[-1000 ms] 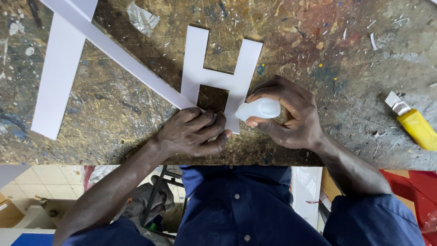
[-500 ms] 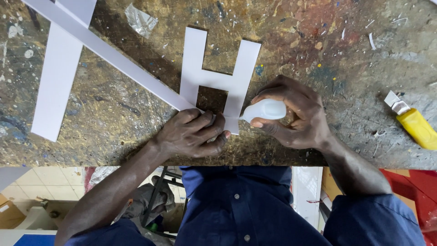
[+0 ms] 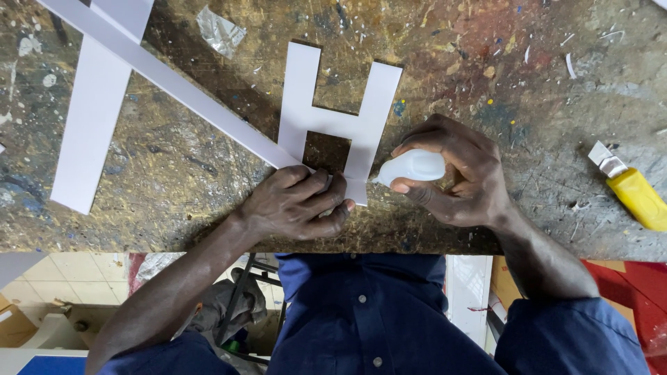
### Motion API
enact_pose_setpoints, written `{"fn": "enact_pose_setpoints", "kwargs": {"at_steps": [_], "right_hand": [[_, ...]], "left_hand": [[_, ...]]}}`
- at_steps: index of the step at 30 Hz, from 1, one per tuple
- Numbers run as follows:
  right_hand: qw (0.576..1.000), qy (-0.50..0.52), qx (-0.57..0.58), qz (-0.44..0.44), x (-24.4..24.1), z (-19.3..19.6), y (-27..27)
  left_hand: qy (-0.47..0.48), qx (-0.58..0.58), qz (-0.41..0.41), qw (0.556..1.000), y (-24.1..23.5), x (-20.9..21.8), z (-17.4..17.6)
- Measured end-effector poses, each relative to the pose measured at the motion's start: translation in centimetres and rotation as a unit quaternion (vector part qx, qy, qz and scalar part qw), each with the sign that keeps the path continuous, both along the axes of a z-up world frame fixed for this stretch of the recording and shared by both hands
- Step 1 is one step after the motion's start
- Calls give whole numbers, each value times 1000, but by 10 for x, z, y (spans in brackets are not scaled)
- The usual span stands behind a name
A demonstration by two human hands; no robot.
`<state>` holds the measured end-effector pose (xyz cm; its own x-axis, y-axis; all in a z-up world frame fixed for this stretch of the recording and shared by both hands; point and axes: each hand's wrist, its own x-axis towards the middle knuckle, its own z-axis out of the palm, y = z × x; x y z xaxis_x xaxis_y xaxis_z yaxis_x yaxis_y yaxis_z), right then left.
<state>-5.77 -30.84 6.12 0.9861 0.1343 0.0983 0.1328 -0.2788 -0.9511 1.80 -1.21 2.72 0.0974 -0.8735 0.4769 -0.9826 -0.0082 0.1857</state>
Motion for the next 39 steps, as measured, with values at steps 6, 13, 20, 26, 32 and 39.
{"fn": "enact_pose_setpoints", "kwargs": {"at_steps": [6,13,20,26,32,39], "right_hand": [[1000,6,-1,-8,2,0,3],[999,-9,40,-4,-4,-16,10],[997,-39,60,-20,-9,-35,1],[989,-8,107,-103,-4,-34,-31],[970,-72,193,-130,3,-19,-56],[954,-182,-164,-172,-12,-11,-79]], "left_hand": [[12,5,-7,1000,2,0,-2],[6,-4,-6,1000,1,0,-3],[16,-6,-5,1000,2,-1,-3],[-20,-20,9,1000,0,-4,-10],[-14,-2,20,1000,4,-9,-13],[-36,4,30,999,11,-17,-24]]}}
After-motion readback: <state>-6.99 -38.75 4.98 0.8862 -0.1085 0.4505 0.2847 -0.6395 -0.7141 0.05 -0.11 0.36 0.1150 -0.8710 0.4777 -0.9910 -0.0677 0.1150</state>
